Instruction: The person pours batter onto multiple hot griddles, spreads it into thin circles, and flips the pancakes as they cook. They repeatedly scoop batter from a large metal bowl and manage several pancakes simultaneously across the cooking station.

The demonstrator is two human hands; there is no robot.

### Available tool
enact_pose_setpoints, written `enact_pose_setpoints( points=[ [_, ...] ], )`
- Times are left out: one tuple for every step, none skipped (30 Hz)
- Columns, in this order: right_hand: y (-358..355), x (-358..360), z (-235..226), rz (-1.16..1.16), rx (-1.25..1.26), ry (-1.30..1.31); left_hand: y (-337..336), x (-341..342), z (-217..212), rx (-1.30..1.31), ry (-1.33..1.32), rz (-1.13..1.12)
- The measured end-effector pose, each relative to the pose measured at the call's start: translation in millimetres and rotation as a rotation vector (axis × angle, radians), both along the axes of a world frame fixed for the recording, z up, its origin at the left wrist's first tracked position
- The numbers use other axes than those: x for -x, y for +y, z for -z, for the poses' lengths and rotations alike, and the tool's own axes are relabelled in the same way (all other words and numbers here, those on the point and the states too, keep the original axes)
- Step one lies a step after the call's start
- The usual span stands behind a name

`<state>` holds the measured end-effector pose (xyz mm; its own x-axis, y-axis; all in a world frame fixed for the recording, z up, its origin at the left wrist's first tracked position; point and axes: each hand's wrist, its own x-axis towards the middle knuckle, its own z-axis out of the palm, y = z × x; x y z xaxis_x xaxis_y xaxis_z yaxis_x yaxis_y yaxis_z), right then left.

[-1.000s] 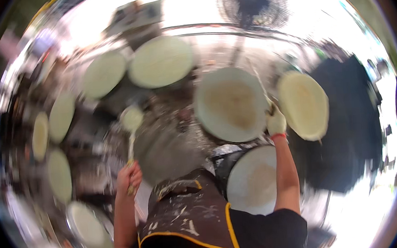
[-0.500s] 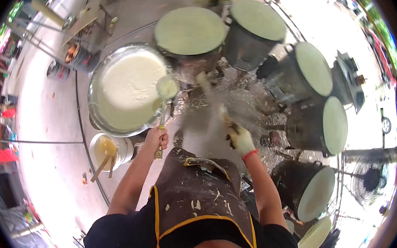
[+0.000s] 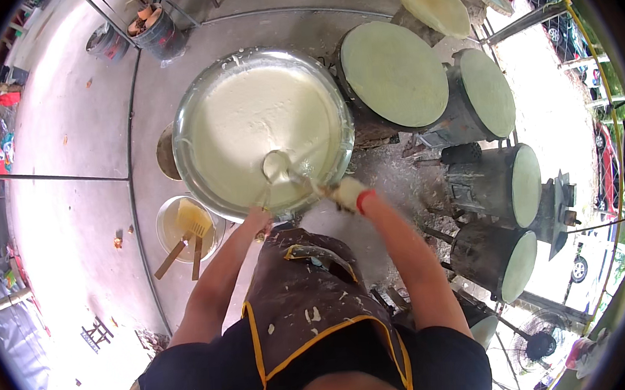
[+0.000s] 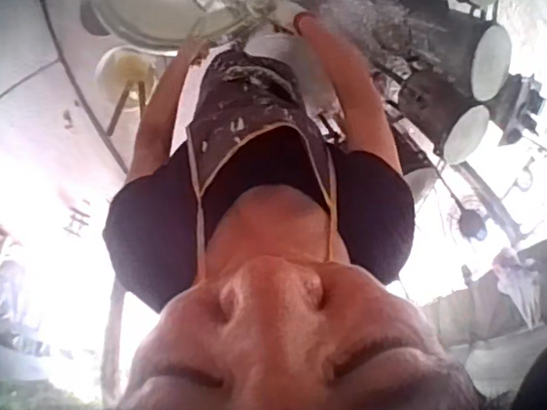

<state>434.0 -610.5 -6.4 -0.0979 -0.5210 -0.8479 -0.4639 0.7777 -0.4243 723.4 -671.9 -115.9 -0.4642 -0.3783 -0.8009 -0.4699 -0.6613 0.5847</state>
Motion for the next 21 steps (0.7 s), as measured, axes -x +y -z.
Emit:
enact_pose_setpoints(
  points=[
    [11.5, -17.8, -8.2, 0.096, -0.048, -0.082, -4.0, 11.2, -9.5, -0.247, 0.077, -0.056],
    [21.8, -29.0, -6.7, 0.298, -0.035, -0.203, -7.0, 18.9, -26.7, -0.388, 0.177, -0.157],
    [34.0, -38.8, -1.4, 0.508, -0.02, -0.328, -9.0, 24.9, -52.9, -0.53, 0.272, -0.252],
    [35.4, -45.6, 0.5, 0.716, 0.006, -0.458, -14.7, 30.2, -81.3, -0.663, 0.366, -0.344],
    [24.8, -49.2, -13.8, 0.789, 0.072, -0.489, -22.9, 37.2, -108.2, -0.581, 0.457, -0.316],
    [8.0, -51.3, -43.4, 0.86, 0.141, -0.523, -33.8, 45.5, -137.3, -0.495, 0.549, -0.287],
    [-7.8, -50.8, -73.3, 0.931, 0.215, -0.555, -45.9, 54.6, -167.0, -0.408, 0.641, -0.253],
    [-20.5, -47.7, -98.5, 0.932, 0.33, -0.623, -58.9, 64.8, -198.6, -0.445, 0.689, -0.31],
    [-30.5, -42.5, -124.9, 0.93, 0.445, -0.685, -70.1, 75.0, -230.8, -0.487, 0.739, -0.365],
    [-35.1, -36.8, -155.8, 0.934, 0.522, -0.782, -75.8, 83.0, -265.8, -0.338, 0.76, -0.314],
    [-34.3, -32.3, -182.6, 0.937, 0.601, -0.88, -78.5, 88.9, -297.7, -0.188, 0.778, -0.261],
    [-29.8, -28.2, -200.2, 0.911, 0.72, -0.902, -81.4, 93.5, -320.6, -0.067, 0.873, -0.184],
    [-25.5, -25.0, -215.1, 0.874, 0.834, -0.926, -83.4, 94.8, -339.9, 0.058, 0.965, -0.115],
    [-19.3, -22.6, -226.0, 0.835, 0.947, -0.946, -83.6, 95.3, -357.7, 0.123, 0.939, -0.085],
    [-9.8, -20.0, -231.8, 0.855, 0.971, -0.928, -82.1, 96.8, -371.7, 0.184, 0.912, -0.049],
    [1.4, -17.7, -237.2, 0.877, 0.996, -0.909, -79.0, 98.0, -380.8, 0.245, 0.887, -0.012],
    [14.0, -15.9, -242.1, 0.901, 1.023, -0.888, -74.0, 98.7, -383.1, 0.296, 0.758, -0.002],
    [29.1, -15.1, -243.9, 0.961, 0.972, -0.896, -68.0, 99.3, -380.2, 0.352, 0.63, 0.006],
    [44.2, -15.5, -237.5, 1.028, 1.003, -0.768, -60.7, 101.1, -374.4, 0.403, 0.506, 0.02],
    [56.9, -16.6, -223.4, 1.099, 1.03, -0.636, -52.8, 102.4, -364.1, 0.466, 0.396, 0.093],
    [70.6, -20.5, -209.4, 1.173, 1.039, -0.507, -40.3, 104.0, -353.5, 0.508, 0.318, 0.179]
  ],
)
